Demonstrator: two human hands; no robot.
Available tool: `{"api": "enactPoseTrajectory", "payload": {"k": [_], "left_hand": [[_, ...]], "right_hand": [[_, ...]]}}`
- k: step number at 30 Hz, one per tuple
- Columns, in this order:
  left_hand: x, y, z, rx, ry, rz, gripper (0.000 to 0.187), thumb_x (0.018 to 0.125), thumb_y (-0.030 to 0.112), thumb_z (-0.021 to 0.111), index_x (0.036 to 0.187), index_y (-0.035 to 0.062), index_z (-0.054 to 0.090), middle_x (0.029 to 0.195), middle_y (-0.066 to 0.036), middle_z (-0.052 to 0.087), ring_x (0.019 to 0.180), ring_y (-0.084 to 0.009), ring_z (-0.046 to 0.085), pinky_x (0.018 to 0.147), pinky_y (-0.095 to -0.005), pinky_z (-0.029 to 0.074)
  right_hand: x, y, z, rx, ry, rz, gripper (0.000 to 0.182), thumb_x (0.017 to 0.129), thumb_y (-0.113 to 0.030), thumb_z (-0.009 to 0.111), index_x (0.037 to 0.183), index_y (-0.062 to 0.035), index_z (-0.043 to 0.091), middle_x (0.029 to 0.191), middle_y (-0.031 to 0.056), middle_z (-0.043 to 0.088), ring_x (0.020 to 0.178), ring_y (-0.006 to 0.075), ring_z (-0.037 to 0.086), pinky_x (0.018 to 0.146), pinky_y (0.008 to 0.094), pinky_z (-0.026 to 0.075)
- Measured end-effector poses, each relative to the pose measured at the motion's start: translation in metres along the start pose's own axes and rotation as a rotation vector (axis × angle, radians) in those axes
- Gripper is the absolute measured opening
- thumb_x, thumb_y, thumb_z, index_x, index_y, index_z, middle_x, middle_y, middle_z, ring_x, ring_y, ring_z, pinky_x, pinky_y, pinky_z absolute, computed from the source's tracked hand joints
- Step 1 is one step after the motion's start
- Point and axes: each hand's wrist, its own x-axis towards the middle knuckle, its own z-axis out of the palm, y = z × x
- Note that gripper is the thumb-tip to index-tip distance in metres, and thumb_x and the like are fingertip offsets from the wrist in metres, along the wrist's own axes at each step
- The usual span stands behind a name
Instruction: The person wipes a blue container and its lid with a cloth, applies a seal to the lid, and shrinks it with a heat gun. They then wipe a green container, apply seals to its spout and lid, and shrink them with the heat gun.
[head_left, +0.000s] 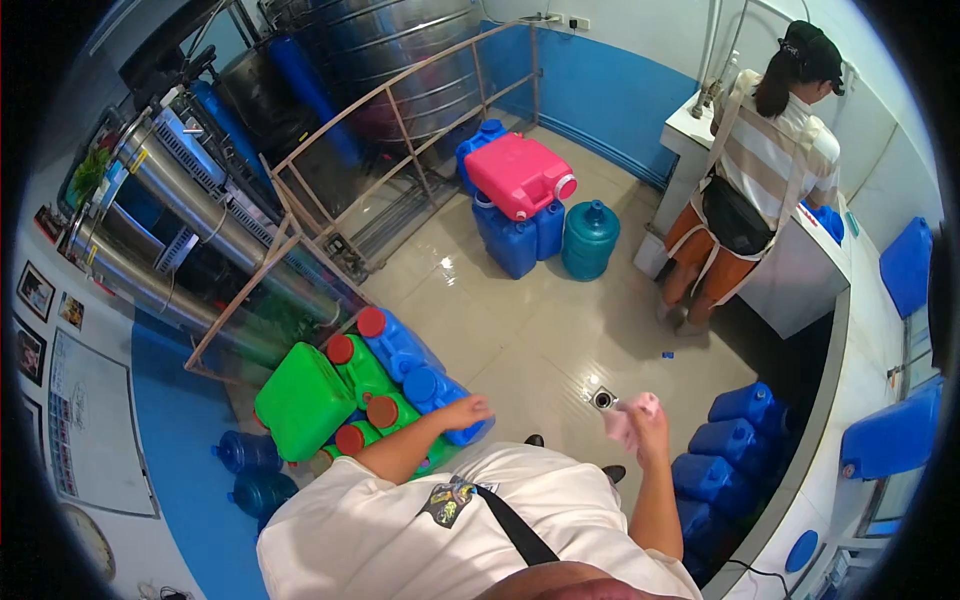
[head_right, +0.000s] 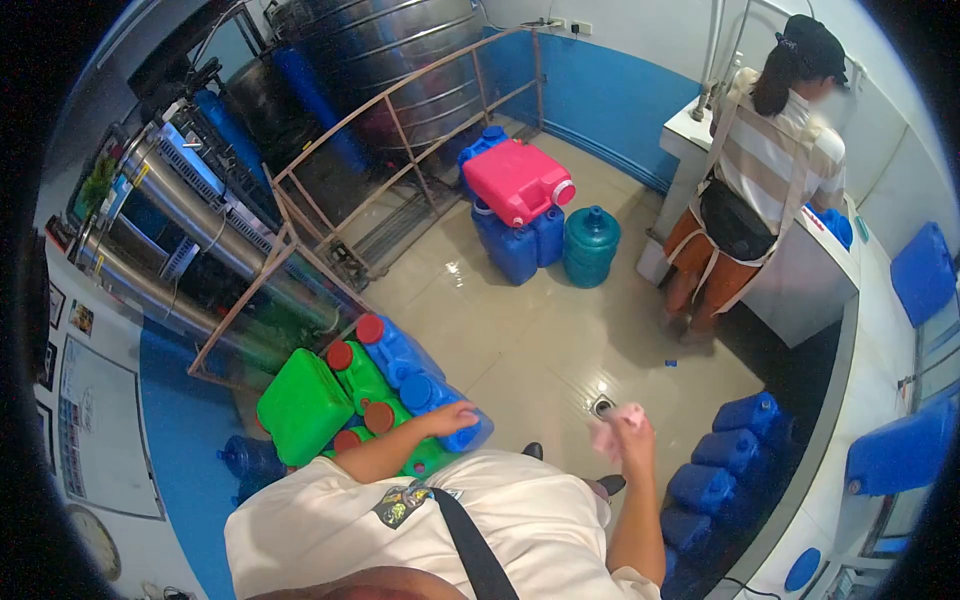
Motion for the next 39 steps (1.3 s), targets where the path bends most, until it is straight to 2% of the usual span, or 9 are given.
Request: {"api": "enactPoseTrajectory", "payload": {"k": [6,8,14,18,22,31,34,37,39], "left_hand": [[-0.007,0.164,0.009,-0.421,-0.155,0.338,0.066,0.099,0.039,0.065,0.151,0.0077,0.039,0.137,-0.019,0.058,0.127,-0.0237,0.056,0.104,-0.0361,0.047],[-0.022,0.210,0.011,-0.877,-0.363,0.362,0.052,0.102,0.031,0.062,0.146,0.0092,0.044,0.126,-0.012,0.063,0.114,-0.0180,0.060,0.094,-0.0327,0.050],[-0.006,0.233,0.030,-0.405,-0.230,0.429,0.023,0.105,0.016,0.054,0.128,0.0114,0.052,0.111,0.001,0.062,0.100,-0.0060,0.055,0.085,-0.0270,0.048],[-0.013,0.251,0.033,-0.333,-0.190,0.459,0.025,0.104,0.021,0.056,0.126,0.0093,0.054,0.103,-0.001,0.061,0.089,-0.0083,0.054,0.077,-0.0270,0.047],[-0.016,0.271,0.029,-0.145,-0.181,0.525,0.028,0.104,0.021,0.055,0.130,0.0093,0.055,0.112,-0.003,0.062,0.102,-0.0109,0.057,0.089,-0.0294,0.049],[0.002,0.292,0.050,-0.147,-0.296,0.529,0.027,0.104,0.020,0.055,0.127,0.0070,0.056,0.109,-0.003,0.063,0.100,-0.0100,0.057,0.088,-0.0283,0.049],[0.010,0.296,0.060,-0.158,-0.347,0.466,0.026,0.104,0.021,0.055,0.126,0.0069,0.055,0.110,-0.001,0.062,0.101,-0.0077,0.055,0.088,-0.0258,0.048],[0.019,0.297,0.071,-0.115,-0.351,0.494,0.025,0.104,0.020,0.054,0.126,0.0066,0.055,0.109,-0.001,0.061,0.099,-0.0081,0.056,0.087,-0.0253,0.048],[0.021,0.302,0.079,-0.101,-0.360,0.526,0.025,0.105,0.020,0.053,0.126,0.0064,0.055,0.108,-0.002,0.062,0.098,-0.0093,0.056,0.086,-0.0257,0.048]], "right_hand": [[0.001,-0.039,0.063,0.239,-0.252,0.091,0.031,0.095,-0.017,0.060,0.123,-0.0031,0.058,0.094,0.0014,0.063,0.085,0.0116,0.062,0.071,0.0265,0.051],[0.001,-0.051,0.070,0.283,-0.269,0.116,0.031,0.096,-0.017,0.057,0.124,-0.0029,0.056,0.096,0.0040,0.064,0.084,0.0136,0.063,0.070,0.0291,0.053],[-0.006,-0.036,0.045,0.326,-0.145,0.280,0.034,0.102,-0.021,0.047,0.131,-0.0028,0.052,0.110,0.0067,0.062,0.100,0.0177,0.061,0.086,0.0326,0.053],[0.000,-0.014,0.022,0.276,-0.020,0.161,0.030,0.100,-0.022,0.048,0.122,-0.0041,0.056,0.111,0.0094,0.065,0.101,0.0208,0.066,0.084,0.0354,0.054],[0.001,-0.013,0.003,0.320,0.062,0.114,0.028,0.101,-0.023,0.051,0.121,-0.0049,0.056,0.112,0.0073,0.065,0.101,0.0182,0.064,0.086,0.0344,0.054],[-0.011,0.014,-0.027,0.120,0.138,0.014,0.037,0.105,-0.025,0.054,0.136,-0.0043,0.052,0.114,0.0007,0.064,0.102,0.0094,0.060,0.088,0.0273,0.050],[-0.026,-0.004,-0.030,0.076,0.269,-0.047,0.027,0.106,-0.026,0.052,0.124,-0.0051,0.056,0.105,-0.0021,0.063,0.096,0.0071,0.057,0.083,0.0256,0.049],[-0.045,-0.027,-0.041,0.099,0.102,-0.022,0.029,0.105,-0.028,0.053,0.118,-0.0038,0.060,0.103,0.0006,0.062,0.096,0.0085,0.055,0.087,0.0271,0.047],[-0.051,-0.024,-0.045,0.107,0.122,-0.075,0.019,0.105,-0.025,0.051,0.102,-0.0078,0.057,0.087,-0.0039,0.055,0.082,0.0058,0.047,0.074,0.0258,0.045]]}}
